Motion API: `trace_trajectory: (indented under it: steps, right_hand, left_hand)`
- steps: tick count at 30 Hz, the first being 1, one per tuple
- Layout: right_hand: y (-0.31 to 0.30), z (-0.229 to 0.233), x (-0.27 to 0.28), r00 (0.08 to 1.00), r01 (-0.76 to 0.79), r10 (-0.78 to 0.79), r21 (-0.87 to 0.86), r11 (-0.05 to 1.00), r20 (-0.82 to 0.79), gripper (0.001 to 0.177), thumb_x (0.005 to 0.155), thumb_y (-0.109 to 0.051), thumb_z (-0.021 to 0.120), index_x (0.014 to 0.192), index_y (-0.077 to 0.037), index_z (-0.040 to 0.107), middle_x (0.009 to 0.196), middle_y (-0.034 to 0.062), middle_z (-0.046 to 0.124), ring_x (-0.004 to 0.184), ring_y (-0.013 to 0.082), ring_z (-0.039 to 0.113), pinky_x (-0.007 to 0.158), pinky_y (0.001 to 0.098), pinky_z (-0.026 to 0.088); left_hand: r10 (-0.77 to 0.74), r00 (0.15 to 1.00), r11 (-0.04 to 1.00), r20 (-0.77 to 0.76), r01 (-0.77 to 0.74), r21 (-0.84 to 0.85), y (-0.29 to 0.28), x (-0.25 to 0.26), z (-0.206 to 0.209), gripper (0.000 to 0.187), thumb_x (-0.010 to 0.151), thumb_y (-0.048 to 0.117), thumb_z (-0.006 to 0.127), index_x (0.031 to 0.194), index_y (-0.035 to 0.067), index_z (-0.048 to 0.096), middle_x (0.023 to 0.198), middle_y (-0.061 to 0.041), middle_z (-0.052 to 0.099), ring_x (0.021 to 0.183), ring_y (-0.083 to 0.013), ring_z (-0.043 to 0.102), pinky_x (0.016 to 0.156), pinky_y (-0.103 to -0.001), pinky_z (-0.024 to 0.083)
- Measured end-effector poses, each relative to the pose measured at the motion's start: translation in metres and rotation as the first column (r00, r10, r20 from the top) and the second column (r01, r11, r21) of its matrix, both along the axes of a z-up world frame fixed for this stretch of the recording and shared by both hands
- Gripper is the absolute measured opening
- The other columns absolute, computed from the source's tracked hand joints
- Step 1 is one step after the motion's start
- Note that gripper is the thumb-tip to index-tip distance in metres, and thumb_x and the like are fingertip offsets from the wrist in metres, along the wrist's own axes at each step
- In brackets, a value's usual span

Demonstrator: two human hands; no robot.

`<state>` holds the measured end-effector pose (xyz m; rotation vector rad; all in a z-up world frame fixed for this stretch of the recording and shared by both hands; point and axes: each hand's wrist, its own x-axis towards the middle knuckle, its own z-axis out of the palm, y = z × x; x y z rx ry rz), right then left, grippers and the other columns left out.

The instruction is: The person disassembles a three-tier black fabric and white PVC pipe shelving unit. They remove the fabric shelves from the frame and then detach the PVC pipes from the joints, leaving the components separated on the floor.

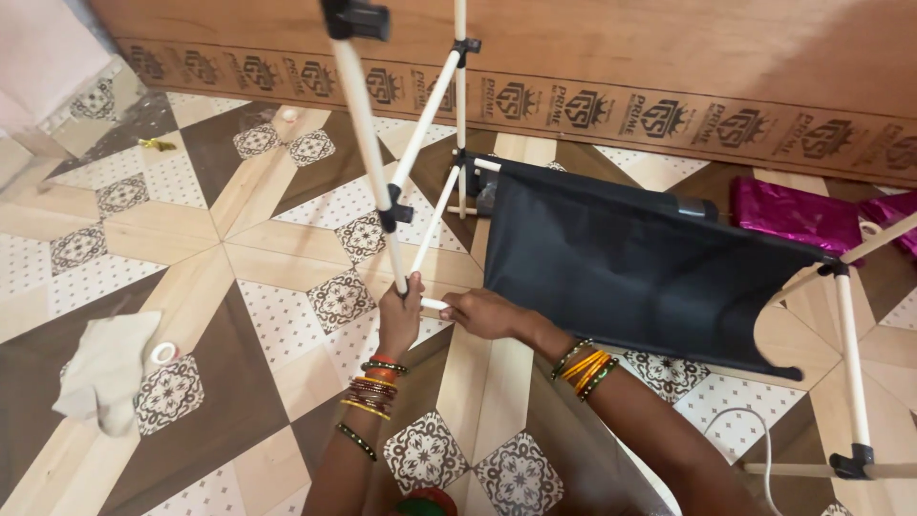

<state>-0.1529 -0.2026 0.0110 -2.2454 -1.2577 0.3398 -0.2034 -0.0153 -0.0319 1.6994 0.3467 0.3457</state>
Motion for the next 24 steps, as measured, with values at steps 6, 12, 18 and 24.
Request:
trace_trajectory:
  steps: [6, 12, 18, 24]
  right_hand:
    - [0.000, -0.011, -0.023, 0.881, 0.127, -0.145, 0.071, 0.989, 0.451, 0.022, 0.104, -0.023, 0.055, 0.096, -0.002, 0.057, 0.083, 0.0184, 0.070, 0.070, 0.0388, 0.068, 0.064, 0.0489, 0.053]
    - [0.000, 0.002, -0.016, 0.940, 0.150, -0.146, 0.011, 0.989, 0.308, 0.028, 0.105, -0.030, 0.053, 0.098, -0.003, 0.056, 0.077, 0.0198, 0.069, 0.072, 0.0414, 0.068, 0.066, 0.0512, 0.053]
    - [-0.002, -0.013, 0.021, 0.999, 0.003, -0.005, -0.049, 0.999, -0.037, 0.041, 0.106, -0.041, 0.051, 0.097, -0.004, 0.065, 0.079, 0.0226, 0.067, 0.082, 0.0422, 0.065, 0.077, 0.0520, 0.050]
    - [0.001, -0.018, 0.042, 0.929, -0.090, 0.066, -0.049, 0.995, -0.363, 0.051, 0.110, -0.041, 0.052, 0.088, 0.004, 0.061, 0.076, 0.0239, 0.061, 0.076, 0.0419, 0.062, 0.074, 0.0531, 0.051]
  left_hand:
    - [0.055, 0.996, 0.992, 0.064, -0.062, 0.112, -0.009, 0.008, 0.000, 0.051, 0.105, 0.041, 0.055, 0.083, -0.004, 0.064, 0.064, -0.008, 0.059, 0.058, -0.0161, 0.053, 0.057, -0.035, 0.045]
    - [-0.005, 1.000, 0.993, 0.016, 0.003, 0.118, -0.003, 0.010, 0.000, 0.051, 0.103, 0.043, 0.056, 0.084, -0.004, 0.063, 0.063, -0.007, 0.058, 0.058, -0.0163, 0.053, 0.056, -0.036, 0.045]
    - [-0.073, 0.996, 0.984, -0.059, 0.081, 0.157, 0.004, 0.006, 0.002, 0.052, 0.102, 0.046, 0.055, 0.086, -0.003, 0.062, 0.060, -0.007, 0.055, 0.055, -0.0157, 0.052, 0.053, -0.037, 0.045]
    - [-0.049, 0.997, 0.987, -0.056, 0.057, 0.153, 0.002, 0.007, 0.001, 0.052, 0.102, 0.046, 0.054, 0.085, -0.003, 0.062, 0.060, -0.006, 0.055, 0.056, -0.0160, 0.053, 0.054, -0.037, 0.045]
